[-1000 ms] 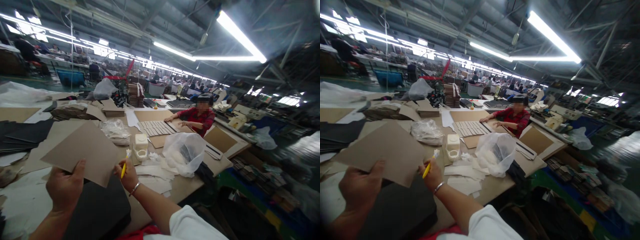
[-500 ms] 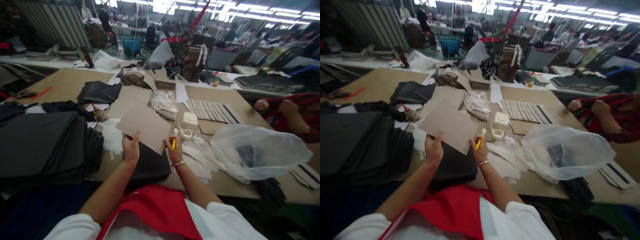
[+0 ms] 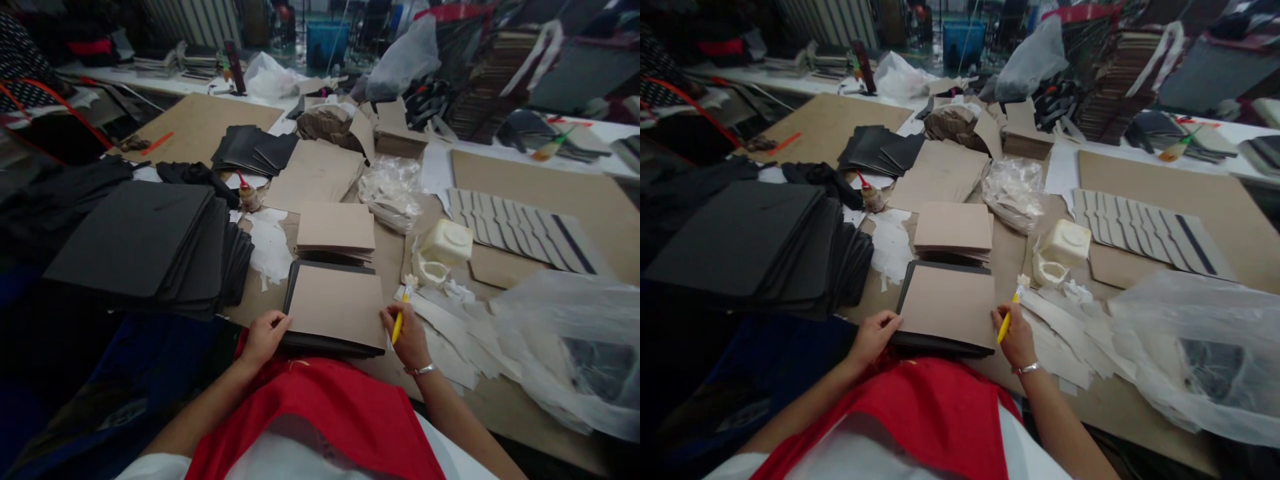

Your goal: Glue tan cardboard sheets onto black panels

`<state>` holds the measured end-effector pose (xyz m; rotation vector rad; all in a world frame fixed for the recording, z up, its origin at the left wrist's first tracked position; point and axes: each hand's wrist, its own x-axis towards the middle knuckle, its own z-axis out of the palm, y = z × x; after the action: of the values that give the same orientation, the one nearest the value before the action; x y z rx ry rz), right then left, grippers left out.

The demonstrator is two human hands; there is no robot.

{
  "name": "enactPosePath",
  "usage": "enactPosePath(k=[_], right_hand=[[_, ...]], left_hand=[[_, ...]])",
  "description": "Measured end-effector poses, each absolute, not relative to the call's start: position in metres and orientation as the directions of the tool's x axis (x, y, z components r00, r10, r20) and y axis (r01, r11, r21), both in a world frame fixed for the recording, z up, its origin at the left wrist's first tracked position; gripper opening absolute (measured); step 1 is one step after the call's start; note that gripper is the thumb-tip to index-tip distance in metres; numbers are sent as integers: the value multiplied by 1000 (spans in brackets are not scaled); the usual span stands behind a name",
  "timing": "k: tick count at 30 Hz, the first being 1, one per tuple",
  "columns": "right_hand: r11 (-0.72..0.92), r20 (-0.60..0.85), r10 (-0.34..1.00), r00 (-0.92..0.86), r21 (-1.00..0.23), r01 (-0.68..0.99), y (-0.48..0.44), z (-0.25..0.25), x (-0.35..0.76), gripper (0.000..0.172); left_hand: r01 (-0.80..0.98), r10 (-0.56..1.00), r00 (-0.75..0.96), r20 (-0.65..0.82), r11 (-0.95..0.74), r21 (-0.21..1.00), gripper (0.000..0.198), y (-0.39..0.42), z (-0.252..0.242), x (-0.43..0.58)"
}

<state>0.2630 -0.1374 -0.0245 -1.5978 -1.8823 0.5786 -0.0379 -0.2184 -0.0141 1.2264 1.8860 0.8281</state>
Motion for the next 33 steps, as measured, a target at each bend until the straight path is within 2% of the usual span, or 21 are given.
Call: enactPosePath(k=[13,24,33], right_hand=[[179,140,983,-116,-627,758,-124,-39,256,28],[96,23,995,-102,-592,800,-124,-32,252,14],[54,-41,995,-87,-502,863,-123,-29,249,16]], left_hand=[[432,913,-268,-307,399,809,35,-204,-31,-49],[430,895,-205,-397,447,784,39,-201,-31,-49],[496,891,-200,-408,451,742,42,-199,-29,-47]])
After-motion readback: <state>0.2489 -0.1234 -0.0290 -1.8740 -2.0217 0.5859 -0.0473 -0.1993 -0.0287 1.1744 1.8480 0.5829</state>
